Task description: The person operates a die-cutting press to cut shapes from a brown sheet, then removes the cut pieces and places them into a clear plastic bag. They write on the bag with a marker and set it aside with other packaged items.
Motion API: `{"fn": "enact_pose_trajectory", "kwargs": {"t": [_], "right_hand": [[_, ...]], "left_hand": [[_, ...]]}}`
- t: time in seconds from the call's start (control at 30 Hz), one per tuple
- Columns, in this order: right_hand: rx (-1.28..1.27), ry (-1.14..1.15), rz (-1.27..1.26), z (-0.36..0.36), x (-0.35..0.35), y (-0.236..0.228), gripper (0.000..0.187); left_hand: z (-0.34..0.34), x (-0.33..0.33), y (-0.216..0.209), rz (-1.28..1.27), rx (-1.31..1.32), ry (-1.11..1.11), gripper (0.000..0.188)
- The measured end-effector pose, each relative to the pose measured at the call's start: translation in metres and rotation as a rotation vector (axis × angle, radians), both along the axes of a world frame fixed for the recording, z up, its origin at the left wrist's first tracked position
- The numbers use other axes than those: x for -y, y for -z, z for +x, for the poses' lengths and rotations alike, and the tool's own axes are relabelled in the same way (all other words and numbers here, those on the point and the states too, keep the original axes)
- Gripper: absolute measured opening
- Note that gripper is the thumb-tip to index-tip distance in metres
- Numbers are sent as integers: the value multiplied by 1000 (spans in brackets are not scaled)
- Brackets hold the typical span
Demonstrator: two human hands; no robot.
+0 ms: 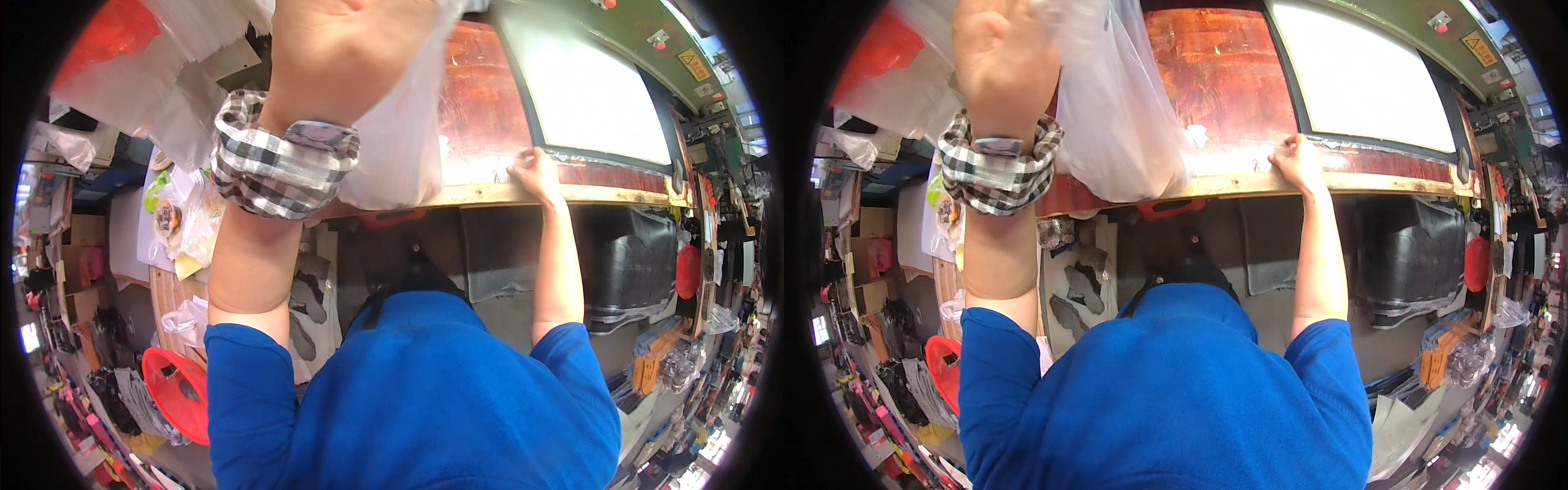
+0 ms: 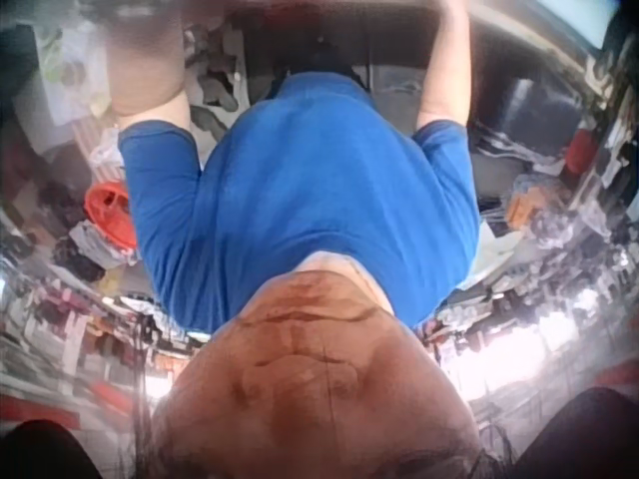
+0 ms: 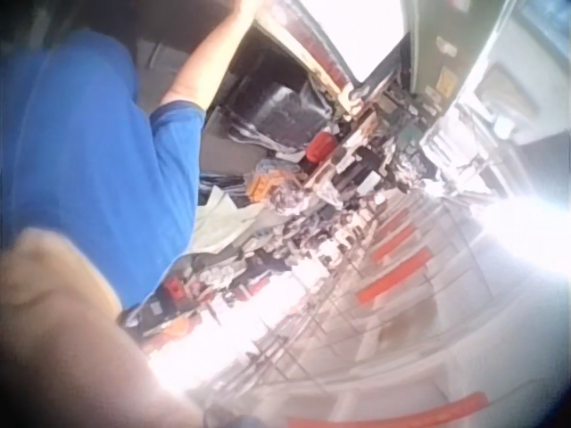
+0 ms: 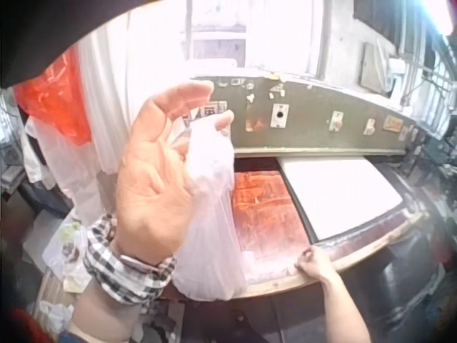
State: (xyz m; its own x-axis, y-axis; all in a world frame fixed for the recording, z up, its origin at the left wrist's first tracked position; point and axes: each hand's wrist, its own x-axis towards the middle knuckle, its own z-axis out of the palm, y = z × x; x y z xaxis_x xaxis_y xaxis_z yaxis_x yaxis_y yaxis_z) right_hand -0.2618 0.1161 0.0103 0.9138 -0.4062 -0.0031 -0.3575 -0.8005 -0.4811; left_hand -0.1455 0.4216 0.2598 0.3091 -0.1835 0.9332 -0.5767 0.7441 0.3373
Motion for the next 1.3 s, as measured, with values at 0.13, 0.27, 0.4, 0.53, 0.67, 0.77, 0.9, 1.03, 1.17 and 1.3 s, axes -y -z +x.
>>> {"fn": "enact_pose_trajectory", "kwargs": {"t": [0.13,0.27,0.4,0.53,0.67,0.77,0.9,1.03,1.17,1.3], "right_hand": [[12,92,170,7,-3,-26,29],[720,-81,1114,13,-31,-92,19],[886,-524,1245,15,-75,-164,19],[871,-923,967,32,-118,-204,17],[976,-971,792,40,-137,-216,18],[1110,-1242,981,34,-146,-216,8],[1094,-1244,899,31,-156,-216,12],[933,-1275,509,38,-163,-222,14],[789,-1289,81,50,-173,-218,28],[849,-1142,-68,60,-170,-205,42]], "left_hand": [[-17,-10,10,412,-253,-233,63],[-33,-37,20,856,31,-646,70],[-57,-51,26,928,132,-725,97],[-73,-50,39,790,121,-777,101],[-90,-53,52,688,-85,-850,94],[-105,-56,57,615,-274,-969,83],[-126,-55,58,647,-375,-1109,66],[-144,-62,53,804,-143,-1192,26],[-152,-64,53,739,-83,-1077,18],[-153,-63,60,663,-59,-1073,17]]}}
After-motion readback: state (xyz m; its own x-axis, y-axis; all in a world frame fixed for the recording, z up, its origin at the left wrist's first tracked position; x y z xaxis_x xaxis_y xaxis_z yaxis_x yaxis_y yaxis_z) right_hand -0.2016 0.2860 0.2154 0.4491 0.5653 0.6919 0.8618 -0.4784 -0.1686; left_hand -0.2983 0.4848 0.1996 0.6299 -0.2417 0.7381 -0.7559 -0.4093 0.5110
